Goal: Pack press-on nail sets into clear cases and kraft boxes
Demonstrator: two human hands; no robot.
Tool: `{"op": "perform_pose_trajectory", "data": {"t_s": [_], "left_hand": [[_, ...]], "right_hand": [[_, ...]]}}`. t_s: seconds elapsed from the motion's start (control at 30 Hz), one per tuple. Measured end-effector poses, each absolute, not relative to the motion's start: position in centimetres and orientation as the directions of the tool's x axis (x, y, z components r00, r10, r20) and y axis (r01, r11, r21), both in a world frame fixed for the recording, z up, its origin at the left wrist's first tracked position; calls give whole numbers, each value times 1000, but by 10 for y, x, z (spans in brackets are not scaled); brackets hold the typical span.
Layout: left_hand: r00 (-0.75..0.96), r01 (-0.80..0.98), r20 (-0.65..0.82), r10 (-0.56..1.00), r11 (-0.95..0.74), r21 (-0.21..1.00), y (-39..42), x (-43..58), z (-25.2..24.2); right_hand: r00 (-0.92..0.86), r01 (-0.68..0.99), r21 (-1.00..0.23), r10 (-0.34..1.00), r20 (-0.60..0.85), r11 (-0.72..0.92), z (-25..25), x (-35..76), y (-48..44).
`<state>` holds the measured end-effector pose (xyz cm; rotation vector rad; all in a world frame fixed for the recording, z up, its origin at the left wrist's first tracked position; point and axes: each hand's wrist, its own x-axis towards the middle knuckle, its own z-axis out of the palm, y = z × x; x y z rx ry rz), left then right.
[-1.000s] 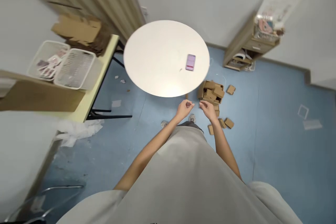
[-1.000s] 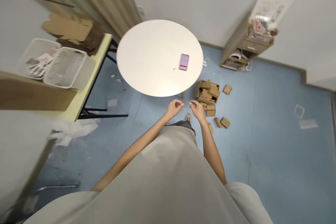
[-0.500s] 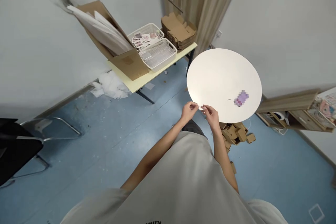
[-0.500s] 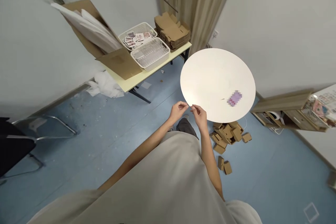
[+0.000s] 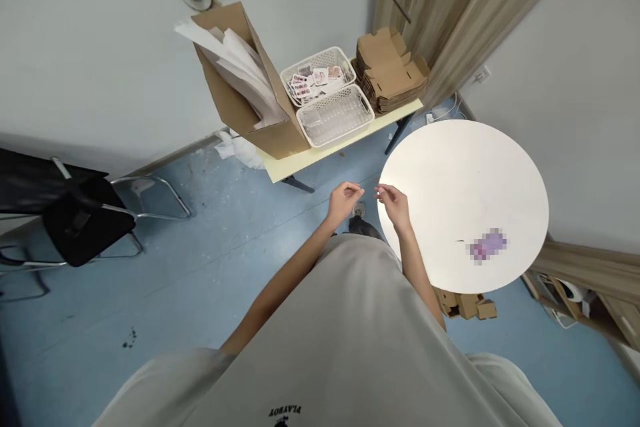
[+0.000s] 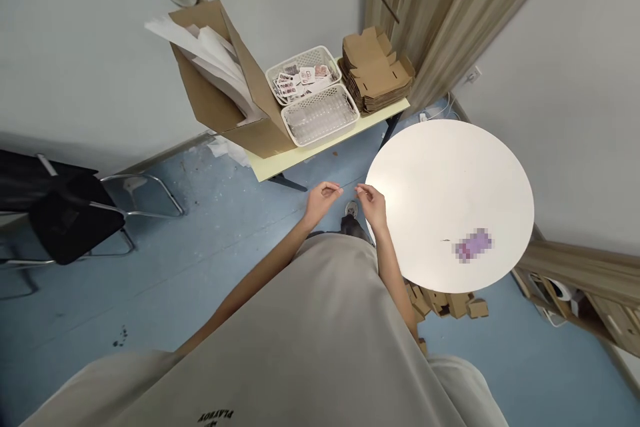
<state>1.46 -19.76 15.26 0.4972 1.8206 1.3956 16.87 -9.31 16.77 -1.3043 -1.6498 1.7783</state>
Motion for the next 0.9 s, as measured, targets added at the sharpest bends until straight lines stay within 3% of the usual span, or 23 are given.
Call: {"op": "perform_pose_trajectory", "data": {"t_s": [0.33, 0.57, 0.77, 0.9], "left_hand": [[-702, -190, -429, 568, 432, 882, -170, -26, 141], [-664, -252, -488, 567, 445, 859, -147, -54, 129], [-614, -210, -485, 623, 464, 861, -116, -103, 120], [-577, -203, -444, 685, 407, 891, -83, -145, 116]], "right_hand": [[-557, 393, -897, 723, -409, -204, 143, 132, -8], [-541, 457, -861, 699, -468, -222, 132, 98, 17], [-536, 557, -824, 713, -451, -103, 127, 38, 53], [-535, 673, -737, 729, -427, 63, 128, -12, 89]]}}
